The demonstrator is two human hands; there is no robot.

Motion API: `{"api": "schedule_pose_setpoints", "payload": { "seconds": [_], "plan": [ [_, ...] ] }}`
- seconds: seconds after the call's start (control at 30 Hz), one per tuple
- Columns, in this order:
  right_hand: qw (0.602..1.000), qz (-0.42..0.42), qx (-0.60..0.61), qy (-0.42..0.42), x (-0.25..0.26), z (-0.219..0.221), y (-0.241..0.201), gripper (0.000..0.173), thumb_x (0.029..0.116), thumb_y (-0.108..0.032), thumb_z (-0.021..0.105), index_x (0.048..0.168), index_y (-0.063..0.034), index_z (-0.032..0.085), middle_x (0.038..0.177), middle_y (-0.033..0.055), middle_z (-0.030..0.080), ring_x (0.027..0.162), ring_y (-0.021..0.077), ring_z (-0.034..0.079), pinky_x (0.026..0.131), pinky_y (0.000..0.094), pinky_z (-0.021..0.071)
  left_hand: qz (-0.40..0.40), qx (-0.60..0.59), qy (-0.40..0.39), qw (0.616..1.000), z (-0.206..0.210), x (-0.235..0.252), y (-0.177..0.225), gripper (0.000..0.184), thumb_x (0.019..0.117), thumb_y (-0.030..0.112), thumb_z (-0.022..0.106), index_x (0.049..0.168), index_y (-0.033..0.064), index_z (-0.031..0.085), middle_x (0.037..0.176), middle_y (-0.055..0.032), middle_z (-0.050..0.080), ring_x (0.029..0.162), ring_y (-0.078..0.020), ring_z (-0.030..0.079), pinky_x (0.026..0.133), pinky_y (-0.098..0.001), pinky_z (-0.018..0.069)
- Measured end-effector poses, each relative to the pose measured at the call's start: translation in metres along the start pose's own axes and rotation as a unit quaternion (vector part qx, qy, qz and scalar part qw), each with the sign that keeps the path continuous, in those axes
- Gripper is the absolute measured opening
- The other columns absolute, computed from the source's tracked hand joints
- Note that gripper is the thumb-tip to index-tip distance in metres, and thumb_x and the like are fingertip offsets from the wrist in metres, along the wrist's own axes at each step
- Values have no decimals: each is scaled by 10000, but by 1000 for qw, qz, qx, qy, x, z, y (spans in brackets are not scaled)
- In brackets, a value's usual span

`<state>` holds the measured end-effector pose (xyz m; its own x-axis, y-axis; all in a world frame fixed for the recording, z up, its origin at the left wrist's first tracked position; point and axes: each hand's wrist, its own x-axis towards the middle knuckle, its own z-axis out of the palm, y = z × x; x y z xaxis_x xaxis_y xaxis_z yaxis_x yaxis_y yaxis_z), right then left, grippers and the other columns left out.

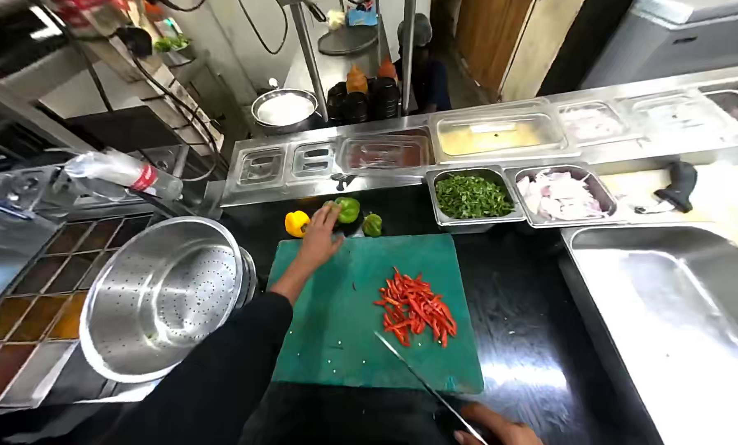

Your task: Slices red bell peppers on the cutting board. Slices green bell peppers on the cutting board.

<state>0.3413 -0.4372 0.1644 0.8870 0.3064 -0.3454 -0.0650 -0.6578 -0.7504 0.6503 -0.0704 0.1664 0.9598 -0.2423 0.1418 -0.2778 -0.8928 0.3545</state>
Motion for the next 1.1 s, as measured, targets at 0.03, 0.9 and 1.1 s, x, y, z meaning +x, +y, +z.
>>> {"api": "schedule_pose_setpoints", "payload": {
  "seconds": [0.03,0.9,1.1],
  "plan": [
    [1000,-9,1,-28,7,3,1,368,997,-397,651,1226,-118,724,891,149,750,762,337,722,714,603,568,5,25,-27,999,-4,18,1,782,880,120,791,1561,77,407,1632,-239,307,1493,-469,304,1192,-617,299],
    [989,115,71,-57,102,50,-67,356,1060,-386,526,1324,-190,663,852,54,724,642,179,689,631,389,590,-279,-676,178,658,-18,-157,8,526,1070,456,204,1275,97,528,1039,-114,717,801,-232,728,694,-380,624],
    [991,119,66,10,97,15,-52,388,1091,-352,461,1402,-131,537,786,77,656,605,204,663,590,410,585,-189,-582,75,788,-10,-180,33,504,1006,439,435,1376,116,549,1199,-52,681,997,-155,682,844,-356,590]
  ]
}}
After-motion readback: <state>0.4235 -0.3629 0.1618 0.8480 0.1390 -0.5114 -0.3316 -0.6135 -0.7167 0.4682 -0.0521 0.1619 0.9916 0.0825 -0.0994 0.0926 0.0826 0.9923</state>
